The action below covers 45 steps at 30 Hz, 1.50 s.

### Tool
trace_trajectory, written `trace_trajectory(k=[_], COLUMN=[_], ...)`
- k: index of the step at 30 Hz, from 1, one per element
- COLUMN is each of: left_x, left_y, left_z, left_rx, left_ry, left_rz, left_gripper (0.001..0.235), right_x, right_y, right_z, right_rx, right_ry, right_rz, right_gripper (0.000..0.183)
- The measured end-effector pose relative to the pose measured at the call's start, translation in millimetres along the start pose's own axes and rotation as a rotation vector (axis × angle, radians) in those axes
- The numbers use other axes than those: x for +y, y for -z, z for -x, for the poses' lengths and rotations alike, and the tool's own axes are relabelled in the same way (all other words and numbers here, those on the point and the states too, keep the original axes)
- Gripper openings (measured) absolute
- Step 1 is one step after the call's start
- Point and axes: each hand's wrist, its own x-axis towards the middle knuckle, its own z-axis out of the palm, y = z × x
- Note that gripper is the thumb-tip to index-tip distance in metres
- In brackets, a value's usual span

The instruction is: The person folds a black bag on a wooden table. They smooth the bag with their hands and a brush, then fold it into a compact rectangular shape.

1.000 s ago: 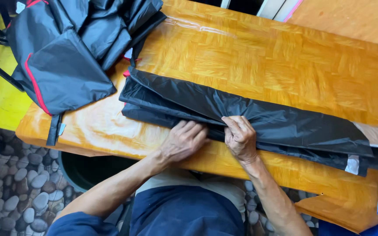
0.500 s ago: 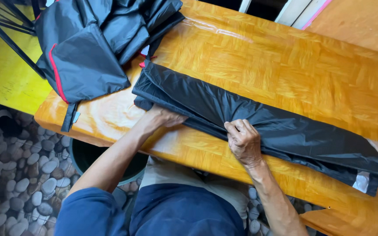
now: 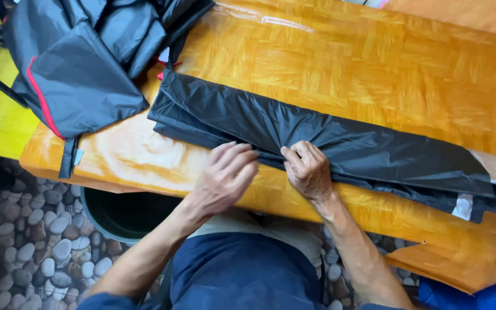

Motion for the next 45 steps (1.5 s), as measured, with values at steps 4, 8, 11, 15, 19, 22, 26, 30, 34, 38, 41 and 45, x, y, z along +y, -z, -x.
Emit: trace_trajectory(k=[4, 8, 11, 15, 19, 22, 26, 30, 34, 38, 41, 45], left_x=[13.5, -3.9, -7.0, -6.8, -2.4, 0.6, -5.3, -6.6, -8.7, -19.4, -11.2, -14.3], left_y=[-66.3, -94.5, -85.1, -89.9, -88.4, -89.6, -89.2, -88.3, -87.6, -103.5, -72.4, -77.5], left_z=[-2.6, 12.7, 13.3, 15.3, 4.1, -1.5, -4.2, -6.6, -5.7, 5.5, -19.1, -14.4], left_rx=[-0.018, -0.087, -0.097, -0.126, -0.173, -0.191, -0.156, -0.130, -0.115, -0.175, -0.178, -0.201], left_ry=[-0.130, -0.172, -0.146, -0.103, -0.081, -0.162, -0.283, -0.307, -0.284, -0.202, -0.144, -0.166], left_rz=[0.185, 0.287, 0.332, 0.333, 0.342, 0.306, 0.341, 0.367, 0.383, 0.525, 0.679, 0.709], left_gripper=[0.027, 0.030, 0.030, 0.033, 0.030, 0.024, 0.011, 0.013, 0.018, 0.023, 0.021, 0.025], right_x=[-2.7, -2.8, 1.4, 9.0, 13.3, 14.1, 16.0, 18.2, 21.0, 22.0, 22.6, 21.5], right_y=[3.8, 12.1, 34.3, 66.7, 68.1, 64.8, 61.9, 58.6, 55.4, 58.5, 60.2, 61.7], right_z=[-3.2, -3.5, 2.2, 13.9, 22.5, 26.2, 31.3, 37.1, 39.1, 36.6, 34.2, 32.1], right_rx=[0.057, 0.038, -0.027, -0.109, -0.089, -0.034, -0.015, -0.017, -0.018, -0.040, -0.069, -0.078], right_ry=[0.043, 0.033, 0.010, -0.028, -0.079, -0.083, -0.068, -0.062, -0.056, -0.138, -0.177, -0.174], right_rz=[0.085, 0.071, 0.059, 0.087, 0.069, 0.059, 0.063, 0.050, 0.009, -0.084, -0.128, -0.153], right_gripper=[0.021, 0.014, 0.016, 0.018, 0.014, 0.013, 0.015, 0.016, 0.020, 0.023, 0.020, 0.020])
